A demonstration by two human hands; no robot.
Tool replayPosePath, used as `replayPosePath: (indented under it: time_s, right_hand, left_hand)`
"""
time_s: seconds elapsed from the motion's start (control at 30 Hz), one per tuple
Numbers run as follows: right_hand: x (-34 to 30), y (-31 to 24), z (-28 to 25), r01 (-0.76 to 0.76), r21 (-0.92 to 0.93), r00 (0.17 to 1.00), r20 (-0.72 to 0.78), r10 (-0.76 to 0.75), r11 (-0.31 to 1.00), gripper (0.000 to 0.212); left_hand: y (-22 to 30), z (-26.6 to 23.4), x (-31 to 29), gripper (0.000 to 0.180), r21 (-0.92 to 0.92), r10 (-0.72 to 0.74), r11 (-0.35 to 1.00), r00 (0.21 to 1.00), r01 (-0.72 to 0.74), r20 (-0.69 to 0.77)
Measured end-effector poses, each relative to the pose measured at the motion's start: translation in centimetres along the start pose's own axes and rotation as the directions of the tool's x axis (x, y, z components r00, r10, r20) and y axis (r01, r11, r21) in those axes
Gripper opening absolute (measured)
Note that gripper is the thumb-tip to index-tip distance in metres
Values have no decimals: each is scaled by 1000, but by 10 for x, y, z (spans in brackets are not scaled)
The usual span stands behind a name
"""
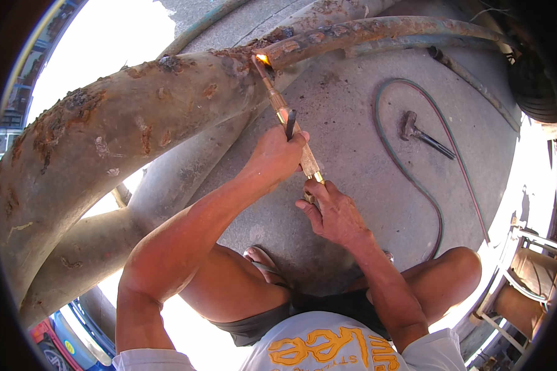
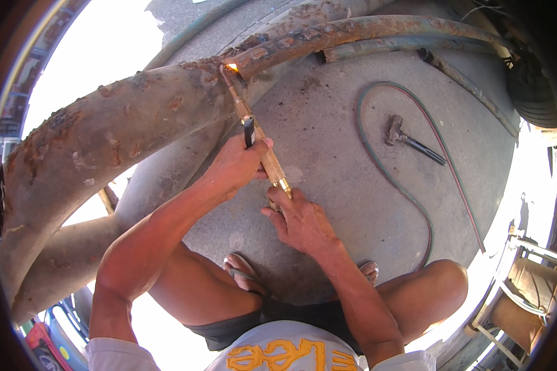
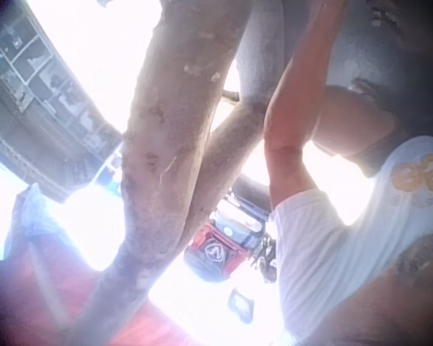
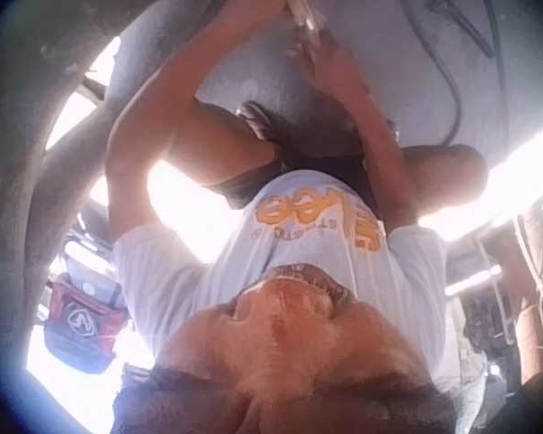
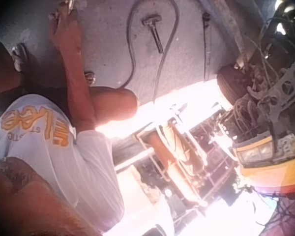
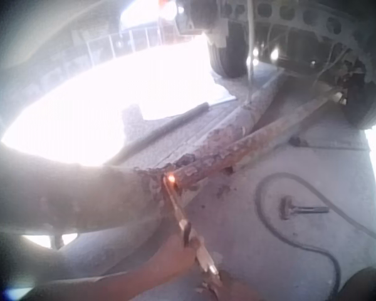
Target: The person sits under a vehicle and uses a blowtorch to heat and cut a rusty metal pipe. They hold the torch steadily against the pipe, creating sparks as the metal is severed.
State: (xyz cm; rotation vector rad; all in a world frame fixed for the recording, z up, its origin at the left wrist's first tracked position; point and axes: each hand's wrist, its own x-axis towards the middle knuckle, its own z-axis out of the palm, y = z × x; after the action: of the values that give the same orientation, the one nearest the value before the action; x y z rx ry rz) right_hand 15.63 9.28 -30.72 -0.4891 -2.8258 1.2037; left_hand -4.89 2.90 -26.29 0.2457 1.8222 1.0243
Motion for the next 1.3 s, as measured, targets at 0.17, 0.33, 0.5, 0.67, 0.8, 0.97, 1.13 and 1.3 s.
replayPosePath:
  time_s: [0.17, 0.33, 0.5, 0.67, 0.8, 0.97, 1.13, 1.3]
  right_hand:
    - [0, -1, -1, -21, 0, 1000, 16, 21, 1000, 34]
    - [0, -1, -1, -1, 11, 1000, 4, 1, 1000, 34]
    - [1, -1, -2, -4, 10, 1000, 10, 4, 1000, 35]
    - [0, -2, -3, -18, 14, 1000, 19, 18, 1000, 35]
    - [0, -2, -4, -29, 18, 999, 29, 28, 999, 35]
    - [1, -3, -4, -52, 14, 997, 51, 51, 999, 36]
    - [0, -4, -4, -53, 15, 998, 44, 52, 998, 36]
    - [-1, -4, -2, -26, -16, 999, 30, 27, 1000, 38]
  left_hand:
    - [0, 0, 1, 40, 7, 14, 1000, 1000, -14, -5]
    - [0, 0, 1, 39, 8, 13, 1000, 1000, -13, 6]
    - [1, -1, -1, 40, -4, 17, 1000, 1000, -17, 13]
    - [3, -1, -3, 40, 17, 20, 1000, 1000, -20, 11]
    - [3, 0, -2, 40, 18, 13, 1000, 1000, -13, 6]
    - [2, 0, -1, 40, 16, 14, 1000, 1000, -14, 2]
    - [1, 0, -1, 39, 29, 5, 1000, 1000, -5, 2]
    - [1, -1, -1, 38, 35, -10, 999, 1000, 10, 9]
